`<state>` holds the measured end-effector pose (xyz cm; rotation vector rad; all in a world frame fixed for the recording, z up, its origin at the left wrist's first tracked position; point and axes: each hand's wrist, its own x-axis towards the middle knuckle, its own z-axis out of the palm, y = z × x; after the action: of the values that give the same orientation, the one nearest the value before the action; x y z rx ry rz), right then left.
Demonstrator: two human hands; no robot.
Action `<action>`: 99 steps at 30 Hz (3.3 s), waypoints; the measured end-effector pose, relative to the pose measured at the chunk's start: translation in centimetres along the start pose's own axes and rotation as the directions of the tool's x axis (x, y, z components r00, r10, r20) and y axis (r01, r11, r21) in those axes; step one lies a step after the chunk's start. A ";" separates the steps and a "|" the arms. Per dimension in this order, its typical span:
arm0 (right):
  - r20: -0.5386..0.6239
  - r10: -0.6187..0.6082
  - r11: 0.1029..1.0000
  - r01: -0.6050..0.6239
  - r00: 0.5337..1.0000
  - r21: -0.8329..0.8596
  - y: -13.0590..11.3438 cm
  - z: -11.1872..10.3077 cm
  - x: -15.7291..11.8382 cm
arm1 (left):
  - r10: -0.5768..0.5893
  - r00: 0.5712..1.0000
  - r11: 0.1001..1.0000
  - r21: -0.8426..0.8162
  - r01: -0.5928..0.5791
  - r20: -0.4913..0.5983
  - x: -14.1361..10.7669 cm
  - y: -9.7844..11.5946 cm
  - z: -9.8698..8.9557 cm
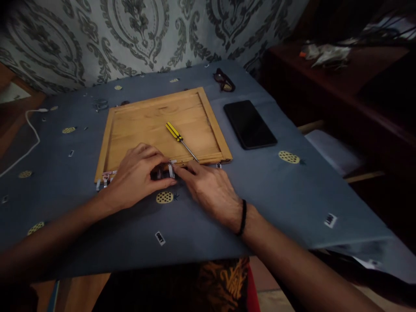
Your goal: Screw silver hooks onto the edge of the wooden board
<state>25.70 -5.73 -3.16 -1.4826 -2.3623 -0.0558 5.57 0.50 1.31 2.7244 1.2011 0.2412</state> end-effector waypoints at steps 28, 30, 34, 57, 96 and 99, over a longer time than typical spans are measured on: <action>-0.254 0.110 0.957 -0.033 0.961 0.288 1.6 -0.9 1.1 | 0.010 1.000 0.998 -0.055 -0.010 -0.003 0.3 -0.6 0.3; -0.241 0.158 0.954 -0.085 0.958 0.288 2.0 -1.4 2.8 | 0.010 1.000 0.998 -0.060 -0.010 -0.003 0.3 -0.6 0.3; -0.107 0.287 0.946 -0.264 0.952 0.188 2.5 -1.0 6.9 | 0.002 1.000 0.998 -0.059 -0.001 0.007 0.3 -0.6 0.3; -0.443 0.446 0.619 0.089 0.778 0.780 0.8 -0.5 5.9 | 0.028 1.000 0.998 -0.058 -0.029 -0.011 0.2 -0.6 0.3; -0.348 0.298 0.740 0.015 0.889 0.673 -0.6 -1.6 6.3 | 0.034 0.999 0.997 -0.074 -0.034 0.007 0.2 -0.7 0.3; -0.283 0.298 0.707 -0.012 0.912 0.707 -0.8 -2.1 7.1 | 0.031 0.999 0.996 -0.087 -0.029 0.019 0.1 -0.7 0.3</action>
<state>22.80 -0.40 1.18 -1.1426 -1.6398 0.4990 5.21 1.08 0.84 2.6654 1.1179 0.2631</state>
